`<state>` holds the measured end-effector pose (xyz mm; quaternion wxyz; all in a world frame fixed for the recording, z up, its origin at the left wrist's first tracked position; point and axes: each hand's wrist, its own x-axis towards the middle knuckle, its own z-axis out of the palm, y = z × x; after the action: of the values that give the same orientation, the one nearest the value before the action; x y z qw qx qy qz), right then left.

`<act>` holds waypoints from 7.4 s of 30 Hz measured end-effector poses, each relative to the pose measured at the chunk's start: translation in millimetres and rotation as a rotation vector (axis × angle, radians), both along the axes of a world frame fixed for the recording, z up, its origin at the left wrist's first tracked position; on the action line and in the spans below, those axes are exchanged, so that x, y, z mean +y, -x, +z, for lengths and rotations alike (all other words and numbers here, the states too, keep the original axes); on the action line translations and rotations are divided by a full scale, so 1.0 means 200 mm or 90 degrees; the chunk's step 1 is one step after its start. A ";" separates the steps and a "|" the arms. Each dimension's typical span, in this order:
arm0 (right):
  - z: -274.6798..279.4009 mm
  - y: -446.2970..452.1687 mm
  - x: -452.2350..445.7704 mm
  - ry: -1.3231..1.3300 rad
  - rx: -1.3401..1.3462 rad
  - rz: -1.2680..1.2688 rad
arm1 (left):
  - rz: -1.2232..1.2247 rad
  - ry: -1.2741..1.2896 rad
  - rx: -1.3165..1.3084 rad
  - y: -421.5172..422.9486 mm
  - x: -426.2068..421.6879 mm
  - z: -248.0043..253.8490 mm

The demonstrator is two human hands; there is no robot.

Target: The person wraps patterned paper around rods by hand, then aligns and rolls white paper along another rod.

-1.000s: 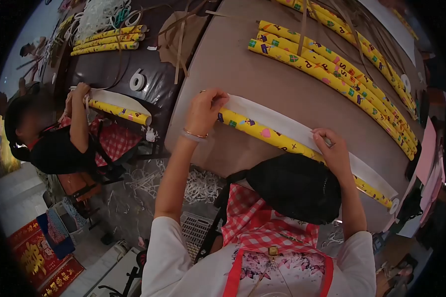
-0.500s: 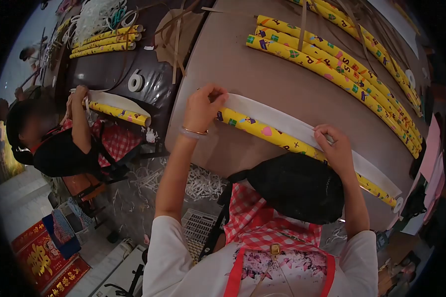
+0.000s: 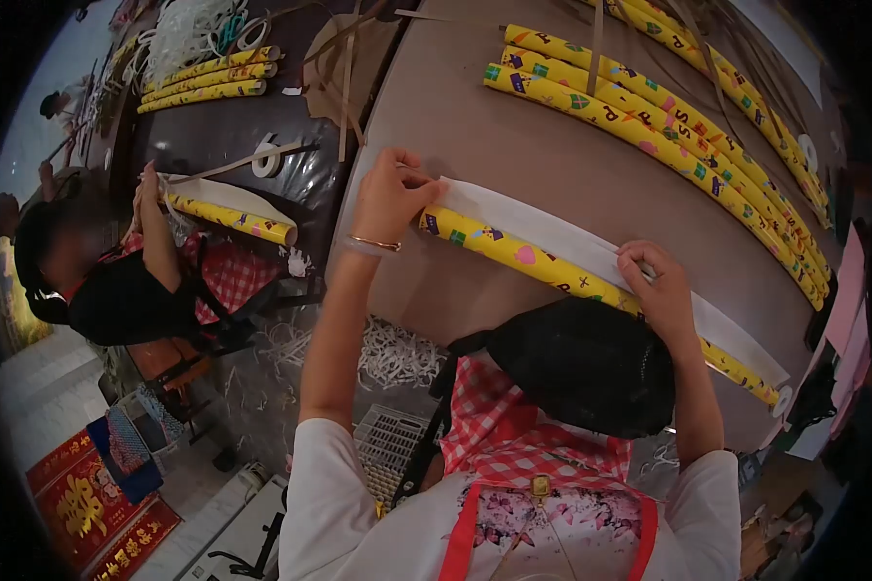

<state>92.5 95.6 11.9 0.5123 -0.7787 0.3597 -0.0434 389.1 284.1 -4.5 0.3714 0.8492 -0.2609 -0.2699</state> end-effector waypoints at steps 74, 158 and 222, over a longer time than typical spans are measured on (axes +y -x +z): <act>-0.05 -0.04 0.02 0.160 0.016 -0.037 | -0.009 -0.095 -0.047 0.00 -0.09 0.04; -0.05 -0.10 0.06 0.296 0.102 -0.010 | 0.021 -0.119 -0.045 0.03 -0.10 0.06; -0.04 -0.11 0.06 0.280 0.137 -0.003 | -0.289 0.076 -0.060 0.65 -0.50 0.05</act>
<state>114.8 107.3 3.6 0.2888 -0.8708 0.3960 -0.0387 259.7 184.1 5.1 0.3382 0.7568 -0.4777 -0.2908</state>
